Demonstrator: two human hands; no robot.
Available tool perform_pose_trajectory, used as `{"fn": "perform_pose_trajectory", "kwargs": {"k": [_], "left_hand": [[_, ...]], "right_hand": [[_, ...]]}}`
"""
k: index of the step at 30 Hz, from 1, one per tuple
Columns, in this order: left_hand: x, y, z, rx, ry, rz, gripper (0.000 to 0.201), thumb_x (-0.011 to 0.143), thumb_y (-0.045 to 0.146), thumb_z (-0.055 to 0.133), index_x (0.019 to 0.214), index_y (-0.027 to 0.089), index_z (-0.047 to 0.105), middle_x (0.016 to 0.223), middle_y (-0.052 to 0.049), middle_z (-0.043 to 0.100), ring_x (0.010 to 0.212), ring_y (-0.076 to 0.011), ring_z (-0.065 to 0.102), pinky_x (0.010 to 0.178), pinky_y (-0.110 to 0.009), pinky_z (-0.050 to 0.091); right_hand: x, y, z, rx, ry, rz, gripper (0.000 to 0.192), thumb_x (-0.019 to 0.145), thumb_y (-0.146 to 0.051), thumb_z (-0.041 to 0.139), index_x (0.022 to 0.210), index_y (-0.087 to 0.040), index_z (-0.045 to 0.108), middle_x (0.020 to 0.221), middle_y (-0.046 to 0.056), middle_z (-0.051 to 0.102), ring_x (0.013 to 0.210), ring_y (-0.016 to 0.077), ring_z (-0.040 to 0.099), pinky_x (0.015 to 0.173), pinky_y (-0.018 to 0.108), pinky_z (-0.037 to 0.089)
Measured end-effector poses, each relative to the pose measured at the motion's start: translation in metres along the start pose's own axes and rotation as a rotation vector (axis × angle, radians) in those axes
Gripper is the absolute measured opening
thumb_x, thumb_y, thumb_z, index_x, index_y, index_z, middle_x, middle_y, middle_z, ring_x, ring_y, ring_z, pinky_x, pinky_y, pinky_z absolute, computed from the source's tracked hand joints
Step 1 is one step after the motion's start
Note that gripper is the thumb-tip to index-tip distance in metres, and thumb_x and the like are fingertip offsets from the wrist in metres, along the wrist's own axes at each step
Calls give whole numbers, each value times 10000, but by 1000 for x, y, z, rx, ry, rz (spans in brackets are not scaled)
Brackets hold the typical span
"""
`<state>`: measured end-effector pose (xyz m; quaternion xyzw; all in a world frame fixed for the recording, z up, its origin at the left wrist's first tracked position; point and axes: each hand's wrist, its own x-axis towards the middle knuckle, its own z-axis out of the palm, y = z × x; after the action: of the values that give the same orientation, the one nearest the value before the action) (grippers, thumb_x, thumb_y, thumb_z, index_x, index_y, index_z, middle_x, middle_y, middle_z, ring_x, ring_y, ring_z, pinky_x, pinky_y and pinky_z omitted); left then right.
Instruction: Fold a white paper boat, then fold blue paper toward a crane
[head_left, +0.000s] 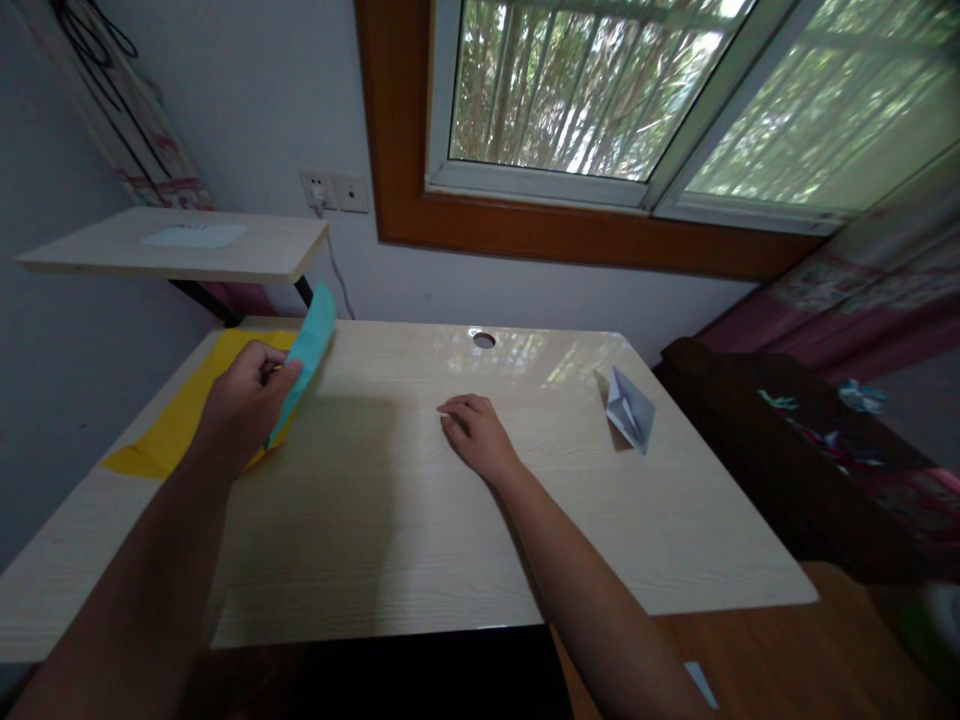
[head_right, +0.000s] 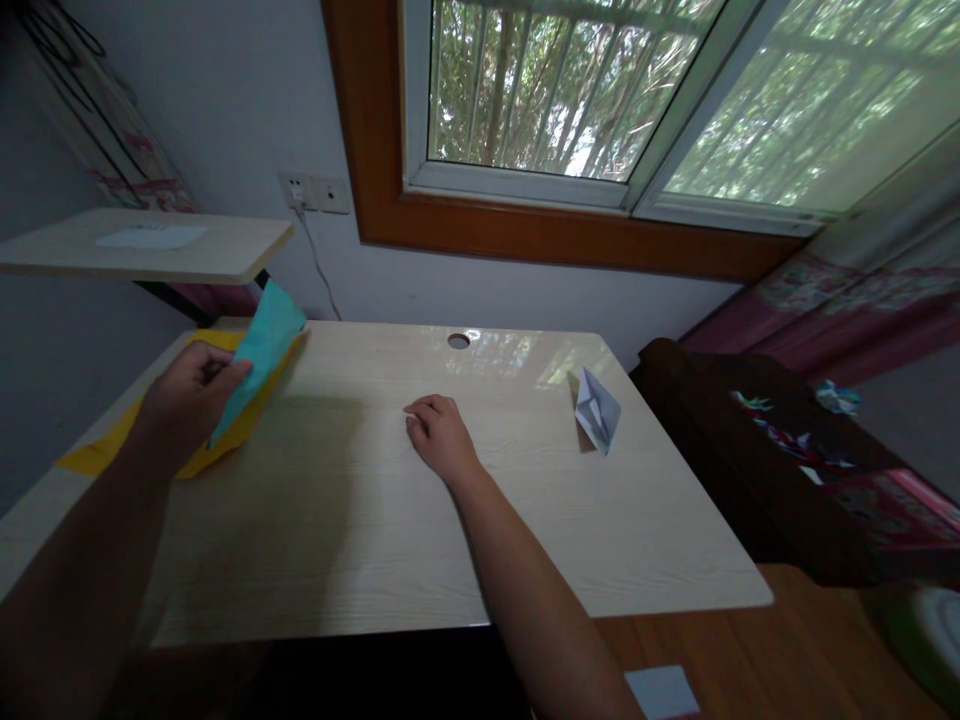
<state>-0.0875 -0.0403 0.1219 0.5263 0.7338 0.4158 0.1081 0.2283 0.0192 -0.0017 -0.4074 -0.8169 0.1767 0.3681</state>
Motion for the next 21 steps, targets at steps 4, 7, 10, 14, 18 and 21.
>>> {"fn": "perform_pose_trajectory", "kwargs": {"k": [4,7,10,14,18,21], "left_hand": [[-8,24,9,-425,-118,-135,176,831,383,640,827,234,546,643,45,479,554,-125,437,482,-229,318],[-11,33,20,-656,-162,-239,185,812,382,633,810,242,513,602,56,416,493,-116,382,440,-225,308],[-11,28,38,-775,-204,-265,223,810,429,636,829,241,518,655,48,438,530,-120,421,479,-234,373],[-12,10,73,-780,-343,-349,252,788,459,614,842,241,502,697,45,463,598,-142,480,556,-260,444],[-19,-10,101,-648,-363,-403,270,720,440,652,829,228,528,714,41,492,643,-149,494,571,-258,415],[-23,-22,111,-495,-331,-318,252,731,449,625,796,225,528,685,42,489,634,-158,484,566,-266,379]], "right_hand": [[2,-2,-3,70,10,59,232,972,-287,568,1131,-235,729,1072,78,723,1058,233,623,999,404,460],[3,-2,-5,187,32,140,295,1007,-379,502,1125,-236,731,1119,68,741,1069,230,646,998,390,466],[3,0,-8,370,87,285,415,1024,-473,410,1093,-223,734,1123,58,751,1069,242,668,975,388,497],[5,8,-13,583,189,415,517,1013,-560,345,1164,-208,692,1164,66,737,1114,268,664,970,415,523],[7,21,-14,705,203,511,605,1023,-586,240,1426,-214,495,1047,84,747,999,263,709,866,421,567],[6,29,-11,678,228,532,589,1018,-579,264,1488,-242,377,1038,80,723,904,231,715,795,385,578]]}}
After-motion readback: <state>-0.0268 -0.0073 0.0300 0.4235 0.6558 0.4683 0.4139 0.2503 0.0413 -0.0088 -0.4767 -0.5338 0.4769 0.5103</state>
